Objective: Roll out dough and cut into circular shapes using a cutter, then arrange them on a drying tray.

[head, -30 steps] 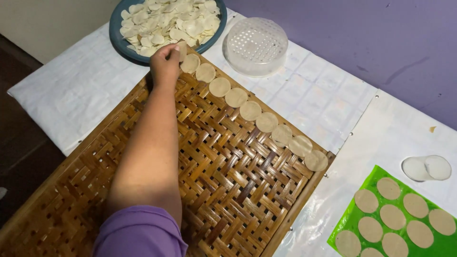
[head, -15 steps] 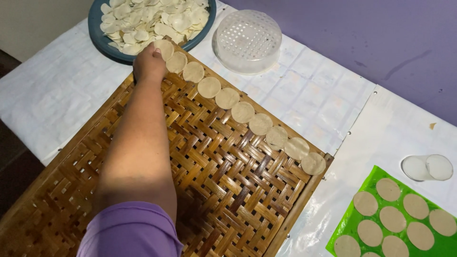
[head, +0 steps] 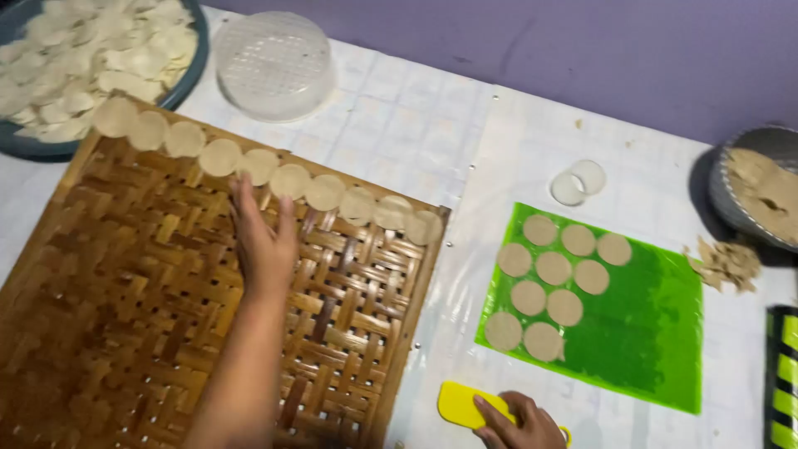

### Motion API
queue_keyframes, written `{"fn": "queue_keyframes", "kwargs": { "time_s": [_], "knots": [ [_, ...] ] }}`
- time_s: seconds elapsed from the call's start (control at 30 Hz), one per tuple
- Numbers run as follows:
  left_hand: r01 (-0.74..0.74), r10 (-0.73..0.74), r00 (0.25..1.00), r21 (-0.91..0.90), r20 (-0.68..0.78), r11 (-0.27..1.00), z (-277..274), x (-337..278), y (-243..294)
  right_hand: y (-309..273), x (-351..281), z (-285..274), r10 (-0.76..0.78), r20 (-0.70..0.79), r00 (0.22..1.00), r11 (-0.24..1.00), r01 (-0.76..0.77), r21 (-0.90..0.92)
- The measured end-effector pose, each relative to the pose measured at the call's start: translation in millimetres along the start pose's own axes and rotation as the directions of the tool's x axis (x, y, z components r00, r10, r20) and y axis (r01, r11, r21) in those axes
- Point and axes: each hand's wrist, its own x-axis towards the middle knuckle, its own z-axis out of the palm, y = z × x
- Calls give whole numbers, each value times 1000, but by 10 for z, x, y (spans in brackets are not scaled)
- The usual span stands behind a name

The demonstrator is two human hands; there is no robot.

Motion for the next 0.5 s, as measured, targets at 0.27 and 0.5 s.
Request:
{"fn": "queue_keyframes", "kwargs": {
  "time_s": [0.27,0.5],
  "knots": [
    [-31,17,888,23,460,999,692,-1901,1311,292,974,-1353,442,-301,845,884,-468,-15],
    [-150,197,757,-129,623,980,921,-2719,1461,1356,1471,-1607,558,-259,789,682,-613,-399]
  ]
}}
